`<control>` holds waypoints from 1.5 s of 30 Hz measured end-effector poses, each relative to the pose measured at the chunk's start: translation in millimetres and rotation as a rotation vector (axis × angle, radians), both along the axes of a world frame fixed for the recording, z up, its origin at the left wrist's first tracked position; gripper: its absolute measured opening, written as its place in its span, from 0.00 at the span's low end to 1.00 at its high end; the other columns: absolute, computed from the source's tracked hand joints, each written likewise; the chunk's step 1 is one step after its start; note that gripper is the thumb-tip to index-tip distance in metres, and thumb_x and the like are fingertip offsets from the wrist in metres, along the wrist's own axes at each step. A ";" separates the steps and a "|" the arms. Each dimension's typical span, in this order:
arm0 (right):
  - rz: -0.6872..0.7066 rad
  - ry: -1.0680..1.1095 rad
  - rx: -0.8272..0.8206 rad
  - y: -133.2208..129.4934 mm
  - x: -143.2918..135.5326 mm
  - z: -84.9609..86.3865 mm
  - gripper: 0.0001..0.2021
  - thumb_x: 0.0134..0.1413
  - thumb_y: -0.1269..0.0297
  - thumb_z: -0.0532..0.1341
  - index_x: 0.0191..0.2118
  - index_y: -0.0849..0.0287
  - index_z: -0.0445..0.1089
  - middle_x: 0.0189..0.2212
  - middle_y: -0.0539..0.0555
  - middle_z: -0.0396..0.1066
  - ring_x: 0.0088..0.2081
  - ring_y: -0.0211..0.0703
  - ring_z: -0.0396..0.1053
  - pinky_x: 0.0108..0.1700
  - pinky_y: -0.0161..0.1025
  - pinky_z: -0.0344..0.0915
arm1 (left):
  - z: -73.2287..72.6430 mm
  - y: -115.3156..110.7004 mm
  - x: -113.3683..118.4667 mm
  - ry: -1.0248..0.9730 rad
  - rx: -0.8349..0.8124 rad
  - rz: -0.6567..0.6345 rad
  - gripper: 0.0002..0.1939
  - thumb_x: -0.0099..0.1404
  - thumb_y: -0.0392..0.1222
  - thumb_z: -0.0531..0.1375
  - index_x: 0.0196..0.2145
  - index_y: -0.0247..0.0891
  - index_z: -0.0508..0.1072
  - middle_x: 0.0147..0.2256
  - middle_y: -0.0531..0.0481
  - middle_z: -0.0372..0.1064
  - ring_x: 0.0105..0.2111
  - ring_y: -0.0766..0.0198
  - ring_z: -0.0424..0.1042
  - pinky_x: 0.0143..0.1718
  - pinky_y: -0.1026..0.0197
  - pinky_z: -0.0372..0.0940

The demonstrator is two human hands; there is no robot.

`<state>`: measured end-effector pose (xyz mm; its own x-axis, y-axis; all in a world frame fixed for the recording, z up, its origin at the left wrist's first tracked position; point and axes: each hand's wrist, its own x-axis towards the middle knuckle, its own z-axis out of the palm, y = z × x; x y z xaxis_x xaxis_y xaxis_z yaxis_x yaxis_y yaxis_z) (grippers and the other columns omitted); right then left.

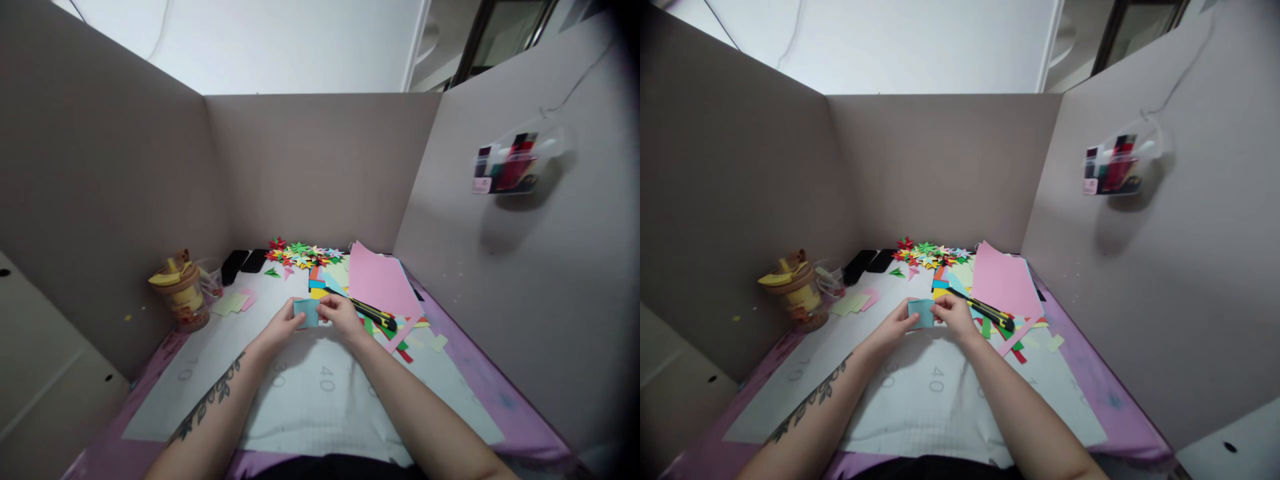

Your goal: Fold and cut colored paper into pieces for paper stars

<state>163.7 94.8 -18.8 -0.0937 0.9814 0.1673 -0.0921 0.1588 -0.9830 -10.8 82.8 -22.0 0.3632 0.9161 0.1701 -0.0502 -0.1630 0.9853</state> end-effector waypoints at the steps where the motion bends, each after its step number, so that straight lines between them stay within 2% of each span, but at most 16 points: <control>1: -0.001 0.003 -0.003 -0.1 -0.3 -0.2 0.13 0.34 0.57 0.67 0.25 0.60 0.67 0.16 0.46 0.67 0.18 0.34 0.62 0.23 0.34 0.60 | 0.1 -0.1 0.1 0.004 0.001 0.002 0.21 0.58 0.53 0.60 0.43 0.35 0.66 0.37 0.46 0.67 0.37 0.60 0.67 0.38 0.60 0.62; 7: -0.011 0.003 -0.001 1.4 -2.1 -4.7 0.13 0.35 0.59 0.67 0.25 0.60 0.66 0.15 0.46 0.66 0.18 0.33 0.61 0.22 0.32 0.59 | -0.7 -0.3 0.3 0.041 0.017 0.003 0.21 0.58 0.53 0.60 0.43 0.35 0.65 0.37 0.47 0.67 0.36 0.61 0.66 0.36 0.61 0.62; 13: 0.006 0.011 -0.017 4.2 -1.7 -8.6 0.15 0.35 0.55 0.67 0.26 0.60 0.66 0.15 0.44 0.64 0.17 0.32 0.59 0.20 0.31 0.56 | -0.2 -2.0 0.3 0.034 0.004 -0.012 0.23 0.58 0.54 0.60 0.44 0.36 0.65 0.37 0.48 0.66 0.34 0.62 0.67 0.35 0.61 0.62; 25: 0.175 0.163 -0.092 4.4 -5.7 -13.9 0.24 0.30 0.47 0.70 0.27 0.58 0.61 0.15 0.41 0.58 0.15 0.29 0.51 0.18 0.30 0.47 | -5.4 -1.5 2.4 0.100 0.036 0.047 0.19 0.61 0.52 0.57 0.44 0.37 0.64 0.36 0.49 0.67 0.34 0.63 0.68 0.35 0.61 0.64; 30: 0.233 0.209 -0.180 4.2 -6.2 -17.6 0.27 0.28 0.44 0.70 0.28 0.57 0.60 0.19 0.43 0.59 0.18 0.30 0.54 0.20 0.30 0.49 | -7.6 0.2 5.2 0.093 0.029 0.088 0.17 0.59 0.51 0.58 0.41 0.37 0.64 0.32 0.51 0.65 0.31 0.64 0.67 0.29 0.63 0.65; 38: 0.292 0.283 -0.227 6.9 -9.7 -25.3 0.28 0.29 0.43 0.70 0.27 0.57 0.57 0.17 0.42 0.55 0.17 0.29 0.51 0.19 0.29 0.46 | 1.8 -5.3 10.2 0.048 -0.078 0.150 0.18 0.54 0.50 0.61 0.39 0.37 0.64 0.31 0.52 0.66 0.31 0.63 0.69 0.25 0.64 0.67; 42: 0.240 0.236 -0.164 8.9 -10.7 -27.4 0.24 0.36 0.43 0.67 0.26 0.57 0.59 0.15 0.41 0.54 0.16 0.30 0.49 0.18 0.30 0.43 | 0.8 -2.4 9.8 0.031 -0.085 0.235 0.17 0.52 0.48 0.62 0.37 0.38 0.65 0.31 0.53 0.66 0.29 0.64 0.69 0.22 0.65 0.66; 45: 0.082 0.086 -0.017 4.9 -13.3 -22.8 0.18 0.42 0.47 0.64 0.27 0.58 0.64 0.17 0.44 0.58 0.18 0.32 0.53 0.20 0.32 0.49 | -2.2 1.4 8.2 0.067 -0.048 0.331 0.15 0.53 0.46 0.61 0.37 0.39 0.65 0.31 0.53 0.66 0.29 0.65 0.68 0.21 0.66 0.66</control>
<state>150.4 99.7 -41.6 -0.1594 0.9740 0.1613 -0.1880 0.1304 -0.9735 -2.6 84.3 -24.1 0.0537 0.9925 0.1096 0.0631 -0.1129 0.9916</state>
